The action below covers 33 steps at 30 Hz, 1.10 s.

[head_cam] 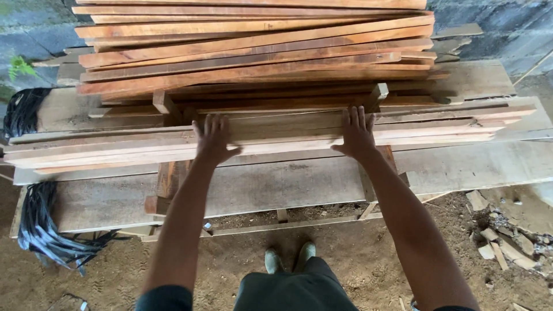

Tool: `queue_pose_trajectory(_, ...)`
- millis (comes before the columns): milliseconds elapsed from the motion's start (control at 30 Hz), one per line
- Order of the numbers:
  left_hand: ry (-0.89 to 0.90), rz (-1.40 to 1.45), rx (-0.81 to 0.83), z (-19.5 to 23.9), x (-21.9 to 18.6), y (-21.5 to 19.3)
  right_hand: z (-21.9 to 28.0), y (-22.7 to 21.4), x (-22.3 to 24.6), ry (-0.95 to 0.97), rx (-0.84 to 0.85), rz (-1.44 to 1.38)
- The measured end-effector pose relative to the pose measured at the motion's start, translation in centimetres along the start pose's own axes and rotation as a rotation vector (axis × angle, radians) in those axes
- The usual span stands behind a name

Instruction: The person lifts a bundle of light-colored wooden planks from a workbench and places them on the ground. They then pick up individual darker wooden planks from a stack and place them onto the workbench one by one.

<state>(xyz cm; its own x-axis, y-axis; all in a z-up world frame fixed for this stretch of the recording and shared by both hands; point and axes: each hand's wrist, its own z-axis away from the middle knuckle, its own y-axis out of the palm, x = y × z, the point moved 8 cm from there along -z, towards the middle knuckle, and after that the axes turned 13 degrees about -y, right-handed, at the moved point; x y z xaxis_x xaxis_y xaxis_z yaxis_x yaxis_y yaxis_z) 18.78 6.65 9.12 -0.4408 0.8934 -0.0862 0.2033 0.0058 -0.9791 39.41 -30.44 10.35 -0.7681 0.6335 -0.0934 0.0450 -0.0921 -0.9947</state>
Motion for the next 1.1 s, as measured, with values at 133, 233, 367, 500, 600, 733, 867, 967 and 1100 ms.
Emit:
queue_pose_trajectory(133, 0.041, 0.094, 0.136, -1.5, -5.2, -0.3, -3.2, -0.9, 5.4, -0.125, -0.066, 0.071)
queue_pose_trajectory(233, 0.128, 0.165, 0.126, -1.8, -7.8, 1.1, -4.9, -1.4, 9.8, -0.322, -0.264, 0.177)
queue_pose_trajectory(367, 0.258, 0.013, -0.204, -1.3, -8.3, -0.9, -5.8, -3.0, 10.9, -0.321, -0.169, 0.116)
queue_pose_trajectory(500, 0.325, 0.044, -0.322, -1.4, -8.3, -1.5, -6.4, -1.4, 8.1, -0.377, -0.119, -0.013)
queue_pose_trajectory(600, 0.311, 0.032, -0.327, -1.5, -7.7, 0.9, -6.1, -1.1, 8.2, -0.239, -0.016, -0.107)
queue_pose_trajectory(733, 0.338, -0.020, -0.394, -1.8, -8.0, 1.1, -5.1, -3.4, 9.0, -0.379, -0.182, 0.039)
queue_pose_trajectory(867, 0.375, -0.066, -0.479, -1.4, -8.6, -0.7, -5.2, -3.6, 8.7, -0.439, -0.346, 0.026)
queue_pose_trajectory(967, 0.364, -0.034, -0.464, -1.7, -8.6, -0.7, -5.3, -3.5, 8.7, -0.456, -0.415, 0.056)
queue_pose_trajectory(1100, 0.321, -0.023, -0.395, -2.3, -8.5, -1.0, -6.2, -3.6, 8.8, -0.438, -0.249, 0.015)
